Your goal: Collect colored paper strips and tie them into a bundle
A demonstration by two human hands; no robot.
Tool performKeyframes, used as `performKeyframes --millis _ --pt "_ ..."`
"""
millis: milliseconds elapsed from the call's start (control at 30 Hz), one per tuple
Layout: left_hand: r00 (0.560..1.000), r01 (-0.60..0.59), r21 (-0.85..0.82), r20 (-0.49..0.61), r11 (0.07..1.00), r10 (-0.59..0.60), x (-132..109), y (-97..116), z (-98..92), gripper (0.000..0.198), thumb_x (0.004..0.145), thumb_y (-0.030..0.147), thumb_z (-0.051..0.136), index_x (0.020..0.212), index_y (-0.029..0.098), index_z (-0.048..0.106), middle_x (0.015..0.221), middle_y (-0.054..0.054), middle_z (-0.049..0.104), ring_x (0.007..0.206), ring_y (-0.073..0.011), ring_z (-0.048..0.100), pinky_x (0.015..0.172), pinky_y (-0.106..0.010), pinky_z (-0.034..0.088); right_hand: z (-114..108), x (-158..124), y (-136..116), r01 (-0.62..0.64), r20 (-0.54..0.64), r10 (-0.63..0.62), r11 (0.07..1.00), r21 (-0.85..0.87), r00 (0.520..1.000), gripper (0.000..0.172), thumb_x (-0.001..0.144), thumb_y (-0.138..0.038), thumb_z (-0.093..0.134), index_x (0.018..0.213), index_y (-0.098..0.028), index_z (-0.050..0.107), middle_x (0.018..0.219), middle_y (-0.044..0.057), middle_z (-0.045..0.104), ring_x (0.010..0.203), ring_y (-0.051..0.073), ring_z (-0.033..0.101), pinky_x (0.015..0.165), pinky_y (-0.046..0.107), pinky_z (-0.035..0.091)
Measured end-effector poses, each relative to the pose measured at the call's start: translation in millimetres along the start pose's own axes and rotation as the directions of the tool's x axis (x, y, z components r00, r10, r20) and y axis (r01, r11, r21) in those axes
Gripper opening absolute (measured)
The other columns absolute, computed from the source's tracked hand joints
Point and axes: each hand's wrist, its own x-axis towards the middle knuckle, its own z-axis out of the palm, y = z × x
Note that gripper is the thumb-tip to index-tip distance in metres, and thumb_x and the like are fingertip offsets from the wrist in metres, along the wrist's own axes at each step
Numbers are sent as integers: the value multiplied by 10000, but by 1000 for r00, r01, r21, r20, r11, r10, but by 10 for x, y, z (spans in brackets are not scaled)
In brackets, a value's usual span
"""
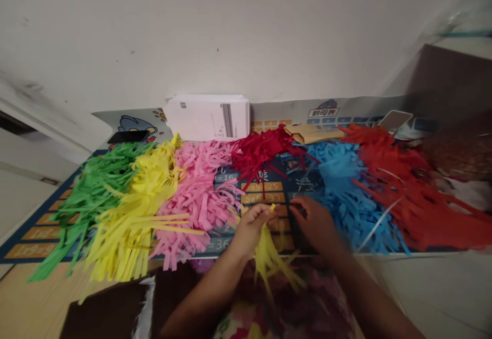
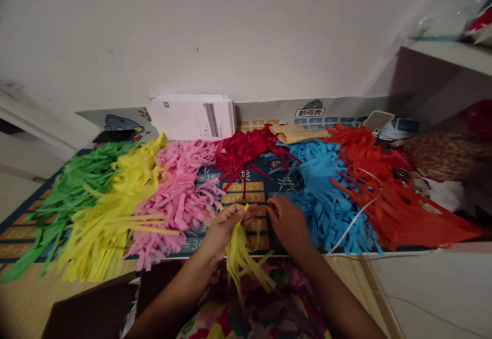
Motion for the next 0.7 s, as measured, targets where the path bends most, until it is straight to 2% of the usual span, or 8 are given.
performKeyframes --millis 100,200,300,400,467,567,700 --pt "998 -37 5 -44 999 37 -6 133 -114 425 648 499 839 769 158 616 648 18 615 568 -108 565 597 -229 463 -74 46 116 -32 40 33 999 -30 999 203 900 -241 529 989 -152 688 953 105 722 892 230 674 807 354 523" --pt "996 -78 -15 -38 997 77 -40 258 -228 401 681 473 824 781 154 602 579 44 569 450 -69 481 465 -182 395 -58 104 59 3 203 9 998 -62 979 206 902 -199 530 1002 -160 706 1003 101 721 937 218 668 840 335 507" --pt "998 -43 -92 35 995 46 -126 369 -318 361 704 416 821 809 150 601 545 66 527 387 -26 360 391 -143 301 7 168 -110 52 373 -18 995 -82 928 212 923 -182 528 1014 -179 719 1025 86 718 944 201 662 839 307 491" --pt "990 7 -53 140 999 1 -234 462 -387 343 724 401 813 804 146 599 517 63 521 371 -23 336 373 -139 277 67 229 -252 87 464 -18 988 -130 886 186 928 -204 563 1021 -195 724 1033 73 709 939 192 652 806 280 474" --pt "985 16 -8 170 1000 -15 -277 485 -416 351 725 415 813 790 150 593 517 57 534 372 -30 354 378 -147 300 105 261 -304 96 494 6 979 -181 869 163 925 -212 582 995 -202 729 1019 66 706 918 190 649 770 271 462" --pt "991 25 79 129 997 -35 -262 426 -419 374 727 464 799 770 155 592 576 30 589 408 -57 439 409 -175 364 164 276 -340 100 495 27 969 -227 869 150 924 -187 580 931 -181 730 986 79 706 907 197 649 768 275 453" --pt "1000 -20 129 24 991 17 -129 209 -337 409 696 527 800 755 167 613 770 -22 662 684 -145 620 628 -250 495 207 219 -366 77 433 55 956 -282 900 183 936 -150 534 955 -151 716 1007 112 701 925 215 648 785 292 458"
